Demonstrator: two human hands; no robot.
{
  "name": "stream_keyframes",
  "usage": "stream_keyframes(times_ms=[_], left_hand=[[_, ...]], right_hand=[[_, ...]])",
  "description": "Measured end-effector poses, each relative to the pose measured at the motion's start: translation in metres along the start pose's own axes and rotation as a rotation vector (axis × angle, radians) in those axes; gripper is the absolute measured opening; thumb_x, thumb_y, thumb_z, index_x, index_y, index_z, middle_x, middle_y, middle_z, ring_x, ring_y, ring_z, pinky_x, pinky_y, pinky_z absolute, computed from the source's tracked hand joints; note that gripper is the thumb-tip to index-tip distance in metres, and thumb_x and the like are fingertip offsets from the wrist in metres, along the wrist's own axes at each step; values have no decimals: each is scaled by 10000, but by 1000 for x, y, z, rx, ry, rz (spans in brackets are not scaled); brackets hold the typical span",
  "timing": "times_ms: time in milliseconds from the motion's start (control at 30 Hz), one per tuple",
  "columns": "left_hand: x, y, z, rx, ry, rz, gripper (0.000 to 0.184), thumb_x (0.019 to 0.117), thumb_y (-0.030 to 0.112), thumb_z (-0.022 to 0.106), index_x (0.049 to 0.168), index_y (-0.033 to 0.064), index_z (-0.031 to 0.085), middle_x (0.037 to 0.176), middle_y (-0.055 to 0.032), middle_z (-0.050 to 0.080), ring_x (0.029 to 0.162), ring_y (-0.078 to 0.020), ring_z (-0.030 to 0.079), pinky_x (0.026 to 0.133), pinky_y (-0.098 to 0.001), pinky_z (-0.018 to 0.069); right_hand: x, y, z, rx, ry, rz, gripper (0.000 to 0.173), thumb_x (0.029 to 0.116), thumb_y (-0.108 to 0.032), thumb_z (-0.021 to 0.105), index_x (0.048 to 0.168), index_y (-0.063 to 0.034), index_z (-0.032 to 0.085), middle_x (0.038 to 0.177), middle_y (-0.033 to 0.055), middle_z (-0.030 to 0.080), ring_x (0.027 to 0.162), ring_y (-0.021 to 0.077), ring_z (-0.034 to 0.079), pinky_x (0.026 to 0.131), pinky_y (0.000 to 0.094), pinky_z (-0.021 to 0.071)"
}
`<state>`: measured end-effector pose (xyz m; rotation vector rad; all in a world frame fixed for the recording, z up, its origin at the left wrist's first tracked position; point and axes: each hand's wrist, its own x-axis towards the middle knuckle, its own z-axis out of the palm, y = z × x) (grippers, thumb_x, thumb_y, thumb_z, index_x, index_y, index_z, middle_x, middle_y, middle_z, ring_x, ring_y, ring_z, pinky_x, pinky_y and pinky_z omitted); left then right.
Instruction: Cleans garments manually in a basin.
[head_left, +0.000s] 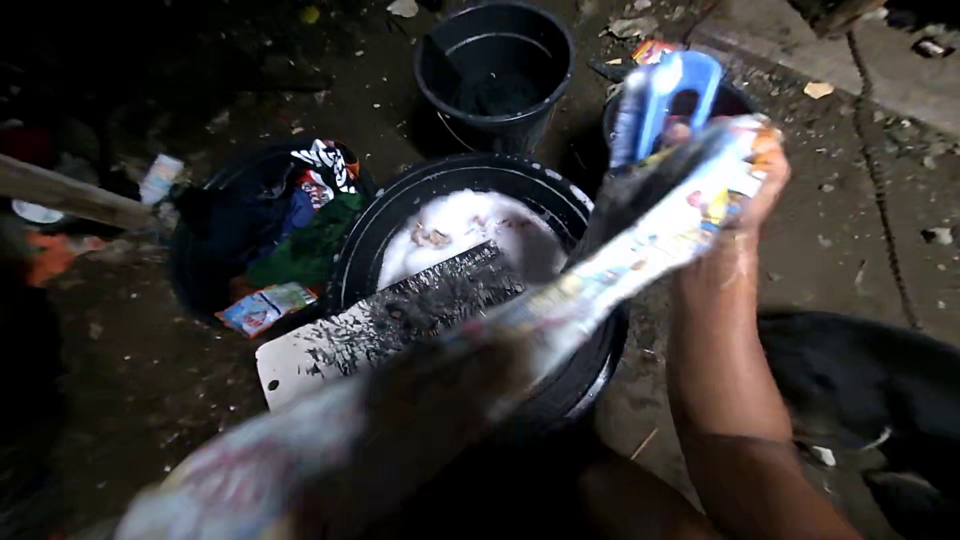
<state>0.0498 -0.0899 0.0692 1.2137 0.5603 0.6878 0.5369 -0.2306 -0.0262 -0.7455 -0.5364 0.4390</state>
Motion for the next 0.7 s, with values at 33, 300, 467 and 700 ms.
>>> stream_keyframes(times_ms=[33,300,467,700], left_hand=[[14,-19,-17,-46,-22,-107,396,1067,450,481,1314,216,684,1250,35,725,1151,-89,680,1030,-303,543],[102,-191,-32,556,422,-592,505,1134,340,324,1363,-66,519,1207,-187,642,1023,-183,666,903,-392,572],[103,-206,-28,459,570,-474,467,1133,316,327,1295,-65,543,1145,-135,637,997,-127,652,891,-346,560],[73,-227,-80,542,585,-282,465,1114,293,367,1288,-104,537,1104,-171,648,958,-173,637,908,-385,545]], right_hand=[[4,10,10,-138,59,58,467,1081,-142,160,936,-197,601,850,-94,736,797,2,696,721,207,593],[-57,212,-46,-1633,-429,816,392,993,-100,583,1376,-18,610,1483,350,454,1314,540,510,1024,695,453],[-81,218,-18,-1671,-466,856,360,1002,-82,567,1345,9,628,1416,360,516,1305,538,515,1040,676,436],[-178,237,145,-1059,-1025,541,512,1027,-203,595,1531,-177,510,1484,307,501,1318,475,545,1068,608,460]])
